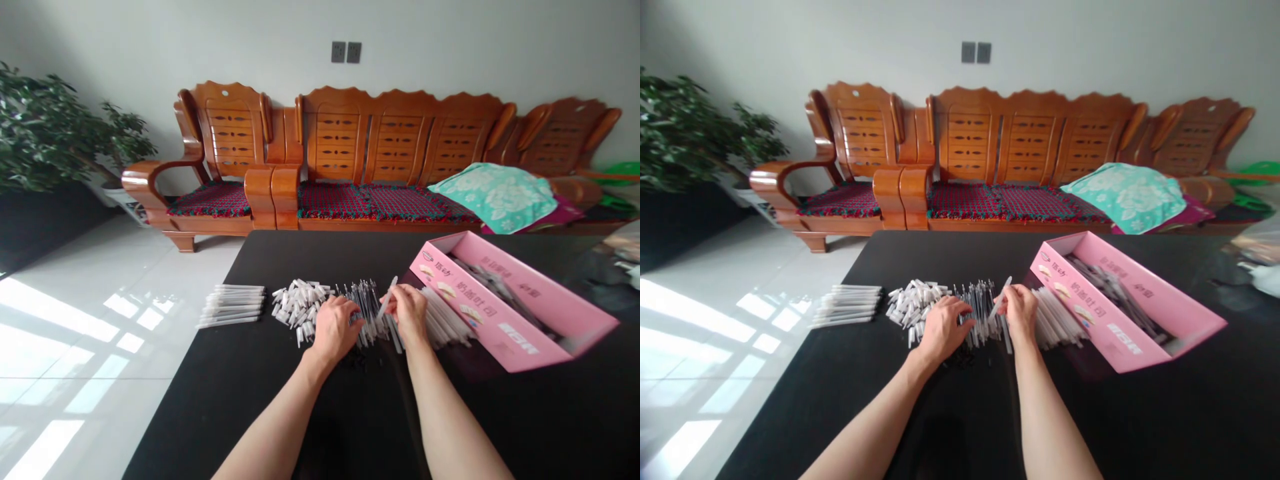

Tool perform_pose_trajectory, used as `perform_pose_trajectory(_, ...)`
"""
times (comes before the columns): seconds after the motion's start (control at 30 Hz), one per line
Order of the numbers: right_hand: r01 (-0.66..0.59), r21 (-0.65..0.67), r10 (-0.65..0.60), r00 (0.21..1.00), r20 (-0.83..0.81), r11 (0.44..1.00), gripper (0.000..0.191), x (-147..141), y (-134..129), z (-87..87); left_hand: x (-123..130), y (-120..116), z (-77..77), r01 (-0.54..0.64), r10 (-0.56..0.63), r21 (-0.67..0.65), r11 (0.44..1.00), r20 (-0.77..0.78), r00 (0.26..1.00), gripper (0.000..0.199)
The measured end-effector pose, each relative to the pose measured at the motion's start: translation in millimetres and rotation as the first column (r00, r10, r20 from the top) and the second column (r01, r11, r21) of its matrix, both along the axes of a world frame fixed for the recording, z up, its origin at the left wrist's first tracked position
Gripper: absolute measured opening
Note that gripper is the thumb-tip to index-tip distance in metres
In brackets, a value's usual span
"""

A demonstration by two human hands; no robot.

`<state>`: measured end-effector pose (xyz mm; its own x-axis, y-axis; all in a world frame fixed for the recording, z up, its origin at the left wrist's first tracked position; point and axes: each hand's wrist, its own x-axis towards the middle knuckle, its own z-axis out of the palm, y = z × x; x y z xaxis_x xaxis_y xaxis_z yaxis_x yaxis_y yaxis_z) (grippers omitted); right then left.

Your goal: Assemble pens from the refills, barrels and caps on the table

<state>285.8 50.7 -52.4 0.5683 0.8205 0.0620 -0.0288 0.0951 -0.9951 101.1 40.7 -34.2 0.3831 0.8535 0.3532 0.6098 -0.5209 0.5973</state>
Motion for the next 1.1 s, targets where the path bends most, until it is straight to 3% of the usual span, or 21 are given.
perform_pose_trajectory(0.13,0.051,0.084,-0.054,0.998,0.032,0.995,0.025,-2,2,-7.7,21,-10,-3.1,-0.048,0.053,0.027,0.998,-0.176,0.983,0.027)
perform_pose_trajectory(0.23,0.111,0.117,-0.115,0.993,0.029,0.987,0.027,-2,3,-10.0,27,-11,-1.4,-0.145,0.145,0.018,0.989,-0.261,0.954,0.03)
perform_pose_trajectory(0.37,0.147,0.129,-0.152,0.988,0.03,0.981,0.027,-1,4,-12.1,28,-10,-2.6,-0.174,0.16,-0.017,0.985,-0.314,0.936,0.029)
perform_pose_trajectory(0.6,0.142,0.142,-0.145,0.989,0.012,0.98,0.021,-3,4,-10.9,29,-9,-8.2,-0.216,0.192,-0.051,0.975,-0.292,0.937,0.018)
perform_pose_trajectory(0.87,0.094,0.14,-0.066,0.979,-0.191,0.986,0.021,-9,3,2.7,14,1,-4.4,-0.272,0.235,-0.141,0.952,-0.23,0.944,0.017)
perform_pose_trajectory(1.1,0.109,0.156,-0.076,0.975,-0.207,0.982,0.02,-6,5,-1.0,3,6,-4.0,-0.242,0.201,-0.221,0.945,-0.19,0.961,0.017)
